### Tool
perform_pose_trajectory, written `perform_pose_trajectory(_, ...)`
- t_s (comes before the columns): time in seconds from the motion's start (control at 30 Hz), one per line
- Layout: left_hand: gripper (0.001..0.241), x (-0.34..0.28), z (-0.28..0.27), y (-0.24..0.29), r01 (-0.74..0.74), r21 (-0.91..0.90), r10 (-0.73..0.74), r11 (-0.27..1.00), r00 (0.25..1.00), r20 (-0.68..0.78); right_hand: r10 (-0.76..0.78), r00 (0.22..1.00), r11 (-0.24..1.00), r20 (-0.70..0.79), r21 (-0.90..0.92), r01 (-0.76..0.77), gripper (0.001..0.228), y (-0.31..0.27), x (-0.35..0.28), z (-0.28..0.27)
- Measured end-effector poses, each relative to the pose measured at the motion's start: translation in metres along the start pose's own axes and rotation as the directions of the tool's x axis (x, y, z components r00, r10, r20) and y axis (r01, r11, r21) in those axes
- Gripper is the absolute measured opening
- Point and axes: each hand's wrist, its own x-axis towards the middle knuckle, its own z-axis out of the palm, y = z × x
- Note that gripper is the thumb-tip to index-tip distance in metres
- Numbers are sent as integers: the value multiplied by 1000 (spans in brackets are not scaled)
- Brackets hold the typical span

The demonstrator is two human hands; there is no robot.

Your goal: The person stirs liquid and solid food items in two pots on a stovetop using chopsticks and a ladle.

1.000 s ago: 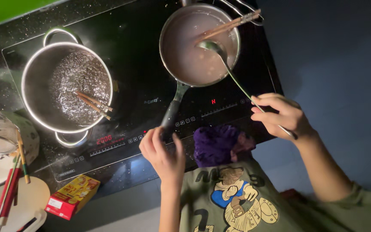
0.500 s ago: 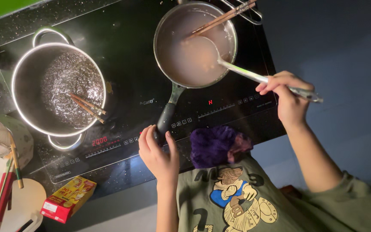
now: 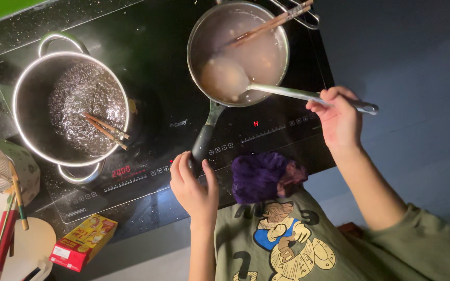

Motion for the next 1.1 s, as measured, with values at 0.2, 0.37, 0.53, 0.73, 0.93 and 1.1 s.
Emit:
perform_pose_trajectory(0.2,41,1,-1,0,-6,-10,6,1000,1000,13,-45,999,996,-17,77,46,12,0,-11,-8)
perform_pose_trajectory(0.37,40,1,-1,1,-4,-3,4,1000,1000,18,-73,997,997,-2,31,73,14,-3,-22,-10)
perform_pose_trajectory(0.53,40,2,-3,1,-2,-5,2,1000,1000,24,-112,993,994,28,0,112,15,-3,-33,-15)
perform_pose_trajectory(0.73,40,1,-3,1,5,-3,-5,1000,1000,31,-205,967,977,152,-33,212,19,0,-43,-18)
perform_pose_trajectory(0.93,40,1,-2,1,4,-1,-4,1000,1000,25,-228,958,965,172,-92,246,21,0,-54,-13)
perform_pose_trajectory(1.1,40,1,-1,0,1,7,-1,1000,1000,27,-259,946,949,194,-133,287,24,-1,-62,-9)
